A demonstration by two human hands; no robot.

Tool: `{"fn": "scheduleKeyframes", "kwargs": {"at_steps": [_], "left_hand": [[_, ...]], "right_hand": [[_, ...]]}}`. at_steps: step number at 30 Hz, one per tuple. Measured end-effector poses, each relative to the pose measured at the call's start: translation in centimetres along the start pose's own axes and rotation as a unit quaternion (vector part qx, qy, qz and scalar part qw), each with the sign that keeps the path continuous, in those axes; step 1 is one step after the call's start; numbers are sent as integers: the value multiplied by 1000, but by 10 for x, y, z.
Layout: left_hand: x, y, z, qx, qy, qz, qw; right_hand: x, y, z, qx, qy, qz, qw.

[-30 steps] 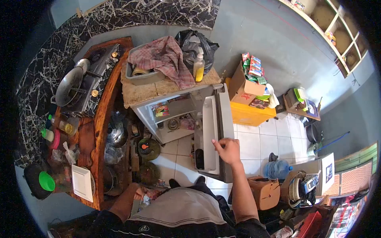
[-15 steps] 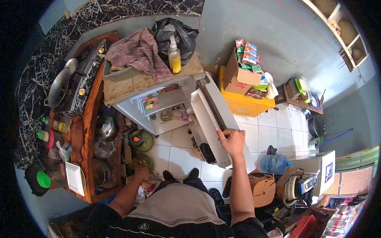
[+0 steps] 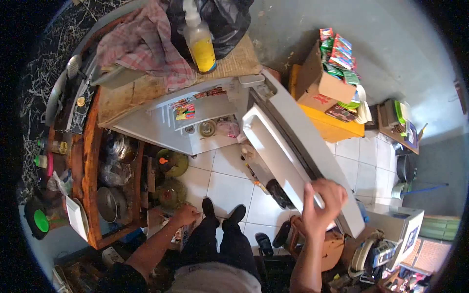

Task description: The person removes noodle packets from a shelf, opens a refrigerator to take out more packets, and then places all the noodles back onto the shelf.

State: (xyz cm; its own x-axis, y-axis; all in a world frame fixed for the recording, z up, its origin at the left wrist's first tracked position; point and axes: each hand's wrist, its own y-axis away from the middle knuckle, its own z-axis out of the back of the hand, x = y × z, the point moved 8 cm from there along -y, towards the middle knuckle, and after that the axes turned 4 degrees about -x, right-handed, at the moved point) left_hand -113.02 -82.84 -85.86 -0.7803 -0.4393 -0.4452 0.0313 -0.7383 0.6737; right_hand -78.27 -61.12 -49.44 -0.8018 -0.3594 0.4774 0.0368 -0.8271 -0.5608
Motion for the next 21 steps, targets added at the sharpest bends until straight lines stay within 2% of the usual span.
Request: {"fn": "scheduleKeyframes", "kwargs": {"at_steps": [2,3,4,5,6,7,9,10,12,13,14,16,18,20,21], "left_hand": [[2,-19,-7,8,17,9,1000],[5,-33,-15,14,31,9,999],[14,-52,-23,10,34,13,999],[19,-73,-30,5,34,-19,999],[27,-87,-41,4,34,-46,998],[37,-102,-48,4,37,-40,999],[54,-136,-46,-76,117,-29,990],[60,-151,-50,-77,119,-27,990],[80,-175,-54,-114,236,35,964],[80,-184,-50,-152,234,-5,960],[88,-195,-59,-155,232,-7,960],[106,-213,-78,-145,273,-6,951],[119,-227,-85,-130,243,3,961],[136,-232,-116,-117,275,14,954],[140,-233,-120,-149,251,-10,956]], "right_hand": [[-11,44,-5,-85,-121,1,989],[-24,90,-23,-76,-256,1,964],[-15,108,-55,-26,-332,21,943],[-7,126,-88,27,-404,33,914],[22,132,-122,126,-417,60,898],[10,165,-169,155,-407,-11,900],[-39,248,-266,201,-378,-166,888],[-66,283,-310,215,-361,-243,874],[-112,324,-372,229,-319,-247,886],[-141,342,-398,238,-293,-283,882],[-172,357,-424,243,-268,-318,877],[-239,380,-468,168,-259,-302,902],[-314,404,-510,234,-103,-291,922],[-343,402,-525,199,29,-78,976],[-374,414,-547,287,29,-108,951]]}}
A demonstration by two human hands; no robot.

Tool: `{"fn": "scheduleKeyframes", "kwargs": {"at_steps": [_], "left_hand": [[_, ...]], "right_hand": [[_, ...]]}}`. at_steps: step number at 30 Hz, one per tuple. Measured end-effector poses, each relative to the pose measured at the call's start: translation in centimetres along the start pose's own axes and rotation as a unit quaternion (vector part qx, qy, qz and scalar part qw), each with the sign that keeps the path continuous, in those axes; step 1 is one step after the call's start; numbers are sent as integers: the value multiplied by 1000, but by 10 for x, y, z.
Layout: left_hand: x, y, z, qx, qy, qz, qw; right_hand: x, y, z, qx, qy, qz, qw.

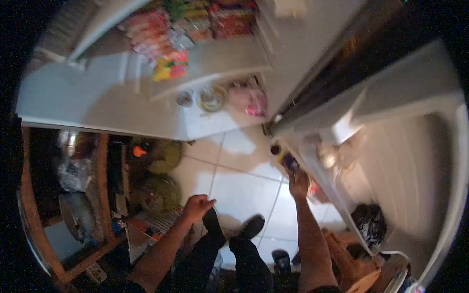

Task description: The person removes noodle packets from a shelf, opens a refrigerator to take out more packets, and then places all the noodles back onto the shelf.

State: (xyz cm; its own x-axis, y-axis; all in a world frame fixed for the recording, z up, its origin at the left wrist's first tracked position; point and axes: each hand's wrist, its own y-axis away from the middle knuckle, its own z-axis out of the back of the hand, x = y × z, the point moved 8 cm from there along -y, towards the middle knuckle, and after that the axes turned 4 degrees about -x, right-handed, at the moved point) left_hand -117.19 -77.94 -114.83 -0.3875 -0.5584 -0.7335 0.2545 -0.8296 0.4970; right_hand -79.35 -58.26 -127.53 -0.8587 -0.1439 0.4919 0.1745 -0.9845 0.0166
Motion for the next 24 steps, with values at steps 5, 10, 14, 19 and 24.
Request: {"fn": "scheduleKeyframes", "kwargs": {"at_steps": [5,10,14,19,24], "left_hand": [[35,14,-22,21,44,42,998],[57,35,-41,40,61,95,993],[48,41,-44,23,63,73,995],[6,49,-30,27,45,74,996],[-38,43,-25,55,14,50,997]], "right_hand": [[-18,-18,0,29,66,-5,997],[-9,-37,-2,106,252,-107,956],[-13,-41,-14,140,62,-119,981],[28,-43,35,44,-23,-171,984],[131,-13,121,-160,-176,-9,971]]}}
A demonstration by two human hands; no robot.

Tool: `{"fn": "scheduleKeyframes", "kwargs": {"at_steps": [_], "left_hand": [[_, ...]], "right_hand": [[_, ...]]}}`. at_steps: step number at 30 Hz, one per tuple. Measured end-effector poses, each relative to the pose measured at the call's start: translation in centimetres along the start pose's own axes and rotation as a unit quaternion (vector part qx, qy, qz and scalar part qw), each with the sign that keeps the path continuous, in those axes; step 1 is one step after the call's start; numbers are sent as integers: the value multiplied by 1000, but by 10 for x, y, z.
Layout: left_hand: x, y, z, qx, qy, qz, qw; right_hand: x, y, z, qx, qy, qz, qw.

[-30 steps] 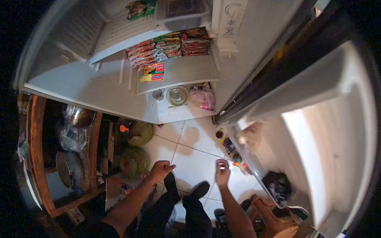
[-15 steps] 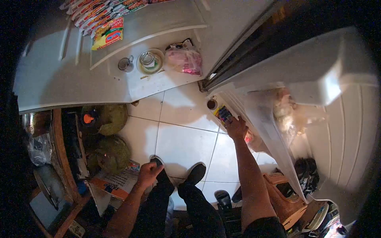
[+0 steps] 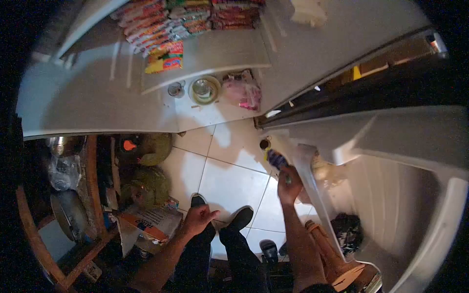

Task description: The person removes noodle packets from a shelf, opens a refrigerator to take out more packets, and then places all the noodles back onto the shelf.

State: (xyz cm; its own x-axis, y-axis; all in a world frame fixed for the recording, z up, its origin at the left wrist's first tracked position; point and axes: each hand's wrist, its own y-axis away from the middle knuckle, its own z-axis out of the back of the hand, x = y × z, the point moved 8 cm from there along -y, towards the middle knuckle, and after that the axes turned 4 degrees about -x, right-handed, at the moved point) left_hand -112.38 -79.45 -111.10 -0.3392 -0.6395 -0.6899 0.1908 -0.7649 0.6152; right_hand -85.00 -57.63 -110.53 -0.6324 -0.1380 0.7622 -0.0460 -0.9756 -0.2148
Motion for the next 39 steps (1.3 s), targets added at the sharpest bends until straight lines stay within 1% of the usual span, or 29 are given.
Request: {"fn": "scheduleKeyframes", "kwargs": {"at_steps": [2,3,4,5,6,9,11,12,13,14,15,16,17,18,19,20,21,23,24,26,28,29,30,32,33,35,36,38,39], "left_hand": [[-25,-7,-6,64,162,78,982],[-47,-11,1,54,164,74,982],[-66,-13,7,43,316,123,940],[-78,-14,11,36,460,168,871],[-85,-18,13,74,521,168,834],[-138,-15,67,1,497,104,862],[-159,-13,100,-38,522,71,849],[-173,-9,118,-50,524,48,849],[-190,-9,135,-67,523,33,849],[-193,-6,149,-65,521,33,850],[-206,-6,164,-41,464,-17,885],[-221,-4,173,-15,403,-66,913],[-234,-1,181,-14,401,-67,914],[-252,4,190,-21,361,-89,928],[-267,6,197,-28,321,-113,940],[-274,2,200,-34,300,-144,942],[-279,0,207,-37,298,-151,942],[-298,-1,229,-103,133,-251,953],[-312,0,249,-157,76,-242,954],[-340,-2,289,-247,30,-246,937],[-367,-17,327,-328,53,-351,876],[-375,-30,346,-366,36,-338,866],[-384,-44,363,-402,21,-326,856],[-409,-55,384,-518,-108,-364,766],[-413,-76,399,-516,-110,-363,768],[-431,-94,406,-537,-290,-489,623],[-432,-98,409,-535,-292,-491,622],[-418,-134,426,-484,-306,-355,739],[-414,-135,424,-480,-313,-353,739]], "right_hand": [[55,17,12,17,37,85,996],[92,25,16,33,50,125,990],[127,31,17,63,34,155,985],[161,35,18,92,21,183,979],[193,33,17,113,-4,206,972],[262,29,21,145,-56,261,953],[288,17,25,138,-103,300,938],[288,7,27,110,-177,216,954],[282,-9,28,87,-251,122,956],[276,-12,19,122,-281,100,947],[287,-22,14,175,-390,-42,903],[293,-27,2,248,-425,-103,865],[300,-30,-8,320,-456,-159,816],[310,-32,-11,347,-414,-156,827],[315,-36,-10,346,-416,-152,827],[316,-38,-12,360,-424,-174,813],[319,-39,-15,373,-431,-193,799],[324,-51,-10,363,-436,-196,800],[323,-58,-5,345,-438,-200,806],[326,-70,4,297,-457,-230,806],[329,-78,8,270,-476,-241,802],[328,-82,9,245,-493,-249,797],[329,-84,9,245,-493,-244,798],[332,-91,12,242,-499,-242,796],[334,-92,15,238,-502,-240,796],[336,-96,22,233,-500,-245,798],[338,-97,24,238,-503,-236,796],[339,-100,27,242,-502,-224,800],[338,-100,30,241,-506,-230,796]]}}
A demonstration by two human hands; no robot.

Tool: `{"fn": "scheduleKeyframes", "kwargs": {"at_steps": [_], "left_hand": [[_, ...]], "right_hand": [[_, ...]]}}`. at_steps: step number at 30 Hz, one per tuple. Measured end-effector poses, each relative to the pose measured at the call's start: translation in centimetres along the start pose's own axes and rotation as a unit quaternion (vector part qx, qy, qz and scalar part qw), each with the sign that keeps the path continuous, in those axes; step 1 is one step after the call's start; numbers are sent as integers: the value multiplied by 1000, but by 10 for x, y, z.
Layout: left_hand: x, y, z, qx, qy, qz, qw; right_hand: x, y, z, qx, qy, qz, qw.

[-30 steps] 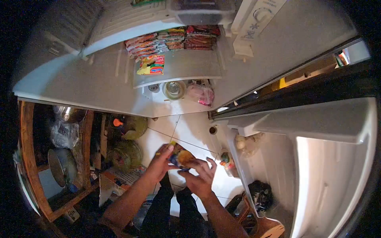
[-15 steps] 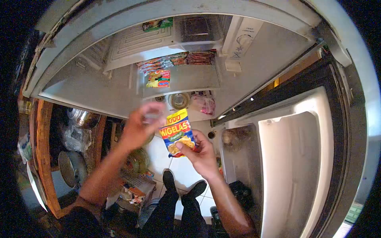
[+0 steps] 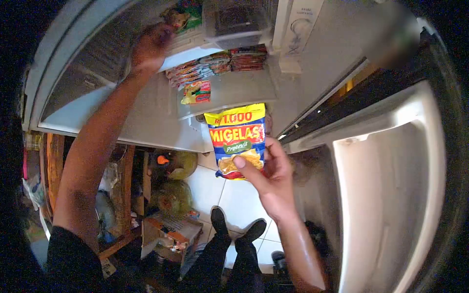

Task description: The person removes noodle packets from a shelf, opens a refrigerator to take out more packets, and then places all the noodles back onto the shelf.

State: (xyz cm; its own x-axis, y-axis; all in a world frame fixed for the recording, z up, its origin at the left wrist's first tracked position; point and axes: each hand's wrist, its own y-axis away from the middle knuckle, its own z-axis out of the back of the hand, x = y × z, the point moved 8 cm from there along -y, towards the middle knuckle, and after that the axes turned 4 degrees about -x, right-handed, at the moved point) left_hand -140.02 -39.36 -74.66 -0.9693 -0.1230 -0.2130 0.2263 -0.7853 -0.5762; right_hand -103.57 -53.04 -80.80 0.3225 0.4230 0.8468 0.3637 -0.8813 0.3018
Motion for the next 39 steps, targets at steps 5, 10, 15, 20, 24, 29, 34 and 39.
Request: {"fn": "scheduleKeyframes", "kwargs": {"at_steps": [5,10,15,20,24,29,34,39], "left_hand": [[0,21,13,-95,60,-31,993],[-18,47,36,-120,62,57,989],[16,24,14,11,-18,279,960],[8,28,25,-74,231,215,946],[-5,60,45,-52,427,299,852],[-39,139,73,135,525,439,717],[-107,257,146,215,603,510,574],[-153,313,236,242,651,517,500]], "right_hand": [[2,3,10,-11,19,14,1000],[2,8,15,-28,19,1,999],[-4,10,21,-19,48,0,999],[-5,23,19,-22,36,-5,999],[-28,46,35,-92,-8,-12,996],[-52,106,35,-132,-31,-73,988],[-21,156,3,-160,-126,-102,974],[48,196,-28,-111,-86,-71,988]]}}
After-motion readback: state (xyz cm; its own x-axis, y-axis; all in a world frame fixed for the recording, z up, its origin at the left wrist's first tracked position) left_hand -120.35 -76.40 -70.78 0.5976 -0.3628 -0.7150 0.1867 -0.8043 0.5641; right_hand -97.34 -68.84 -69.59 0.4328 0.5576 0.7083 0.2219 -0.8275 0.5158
